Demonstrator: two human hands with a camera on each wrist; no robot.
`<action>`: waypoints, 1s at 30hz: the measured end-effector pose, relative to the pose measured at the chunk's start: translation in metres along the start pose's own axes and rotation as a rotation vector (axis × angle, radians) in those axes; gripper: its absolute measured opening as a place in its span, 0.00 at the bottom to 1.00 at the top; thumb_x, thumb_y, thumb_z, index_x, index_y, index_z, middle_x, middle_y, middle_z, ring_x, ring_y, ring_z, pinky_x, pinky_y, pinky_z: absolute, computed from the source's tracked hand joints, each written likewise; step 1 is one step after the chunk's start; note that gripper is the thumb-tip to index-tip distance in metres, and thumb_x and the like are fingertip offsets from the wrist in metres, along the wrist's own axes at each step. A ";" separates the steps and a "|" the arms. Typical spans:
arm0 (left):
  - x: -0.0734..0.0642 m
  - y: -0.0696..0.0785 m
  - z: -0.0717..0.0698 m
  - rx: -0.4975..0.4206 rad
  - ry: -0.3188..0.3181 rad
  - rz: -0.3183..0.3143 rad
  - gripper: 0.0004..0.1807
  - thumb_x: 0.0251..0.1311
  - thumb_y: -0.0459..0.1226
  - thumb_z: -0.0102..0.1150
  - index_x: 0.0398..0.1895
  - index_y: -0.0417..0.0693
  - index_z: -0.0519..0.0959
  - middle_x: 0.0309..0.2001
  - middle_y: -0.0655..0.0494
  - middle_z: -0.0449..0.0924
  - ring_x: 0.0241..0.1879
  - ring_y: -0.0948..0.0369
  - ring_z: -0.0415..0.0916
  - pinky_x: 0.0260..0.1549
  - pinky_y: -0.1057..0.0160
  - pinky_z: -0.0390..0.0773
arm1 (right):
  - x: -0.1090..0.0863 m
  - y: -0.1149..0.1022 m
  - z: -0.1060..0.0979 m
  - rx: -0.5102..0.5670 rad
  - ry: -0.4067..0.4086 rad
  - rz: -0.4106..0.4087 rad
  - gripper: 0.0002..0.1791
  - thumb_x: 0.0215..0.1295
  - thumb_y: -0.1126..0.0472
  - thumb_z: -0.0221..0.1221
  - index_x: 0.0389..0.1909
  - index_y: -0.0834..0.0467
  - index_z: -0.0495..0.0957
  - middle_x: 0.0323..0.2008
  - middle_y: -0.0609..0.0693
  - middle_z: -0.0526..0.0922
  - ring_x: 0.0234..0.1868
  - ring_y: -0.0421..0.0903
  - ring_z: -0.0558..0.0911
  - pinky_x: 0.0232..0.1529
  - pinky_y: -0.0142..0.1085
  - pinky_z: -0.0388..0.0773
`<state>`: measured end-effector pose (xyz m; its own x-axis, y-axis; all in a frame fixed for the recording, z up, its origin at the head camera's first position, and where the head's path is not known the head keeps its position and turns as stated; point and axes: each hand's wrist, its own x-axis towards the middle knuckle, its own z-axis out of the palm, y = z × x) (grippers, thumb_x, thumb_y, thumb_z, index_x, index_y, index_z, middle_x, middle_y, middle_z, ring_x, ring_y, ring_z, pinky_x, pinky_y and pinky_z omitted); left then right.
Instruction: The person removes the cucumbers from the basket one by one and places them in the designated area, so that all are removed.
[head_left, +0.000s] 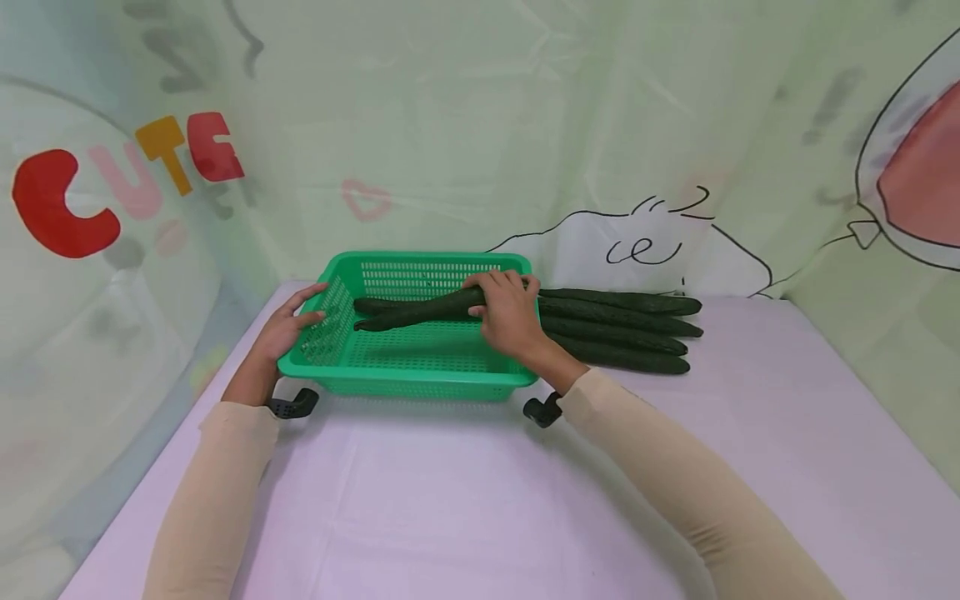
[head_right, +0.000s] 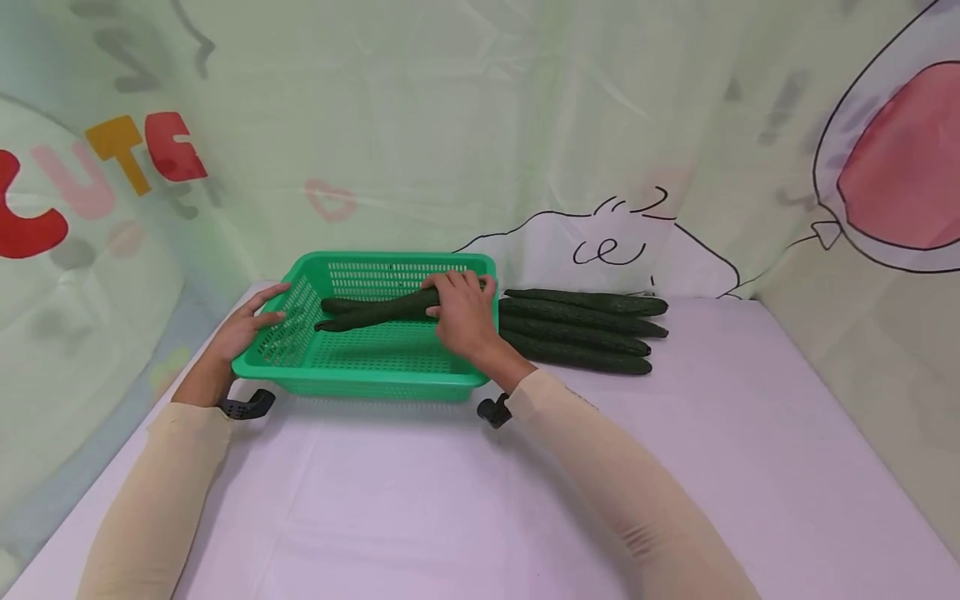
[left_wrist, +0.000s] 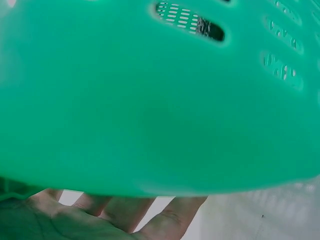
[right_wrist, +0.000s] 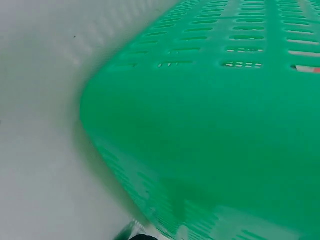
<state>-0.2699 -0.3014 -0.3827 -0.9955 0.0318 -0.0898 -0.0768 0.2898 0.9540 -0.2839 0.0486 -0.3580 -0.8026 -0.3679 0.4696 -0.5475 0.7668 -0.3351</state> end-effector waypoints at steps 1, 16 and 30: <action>0.000 0.000 -0.001 0.001 0.002 0.001 0.32 0.74 0.38 0.45 0.79 0.60 0.52 0.81 0.54 0.36 0.75 0.43 0.49 0.61 0.50 0.64 | 0.000 0.000 -0.001 0.015 0.002 0.011 0.14 0.70 0.65 0.57 0.54 0.55 0.78 0.52 0.54 0.80 0.56 0.57 0.72 0.64 0.61 0.52; -0.002 0.010 0.008 -0.045 -0.016 -0.017 0.33 0.74 0.35 0.43 0.79 0.55 0.50 0.80 0.48 0.37 0.73 0.43 0.51 0.56 0.57 0.67 | -0.007 0.005 -0.018 0.153 0.044 0.116 0.18 0.67 0.61 0.60 0.58 0.56 0.76 0.58 0.54 0.79 0.59 0.59 0.70 0.64 0.61 0.48; -0.001 -0.001 0.000 -0.018 -0.014 -0.009 0.32 0.75 0.38 0.44 0.79 0.61 0.50 0.80 0.48 0.39 0.73 0.43 0.53 0.50 0.62 0.71 | -0.059 0.029 -0.079 0.135 0.037 0.154 0.19 0.67 0.64 0.61 0.57 0.63 0.74 0.54 0.61 0.79 0.53 0.61 0.71 0.57 0.60 0.50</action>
<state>-0.2689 -0.3013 -0.3836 -0.9939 0.0428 -0.1020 -0.0866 0.2727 0.9582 -0.2335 0.1344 -0.3308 -0.8715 -0.2300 0.4331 -0.4475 0.7343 -0.5104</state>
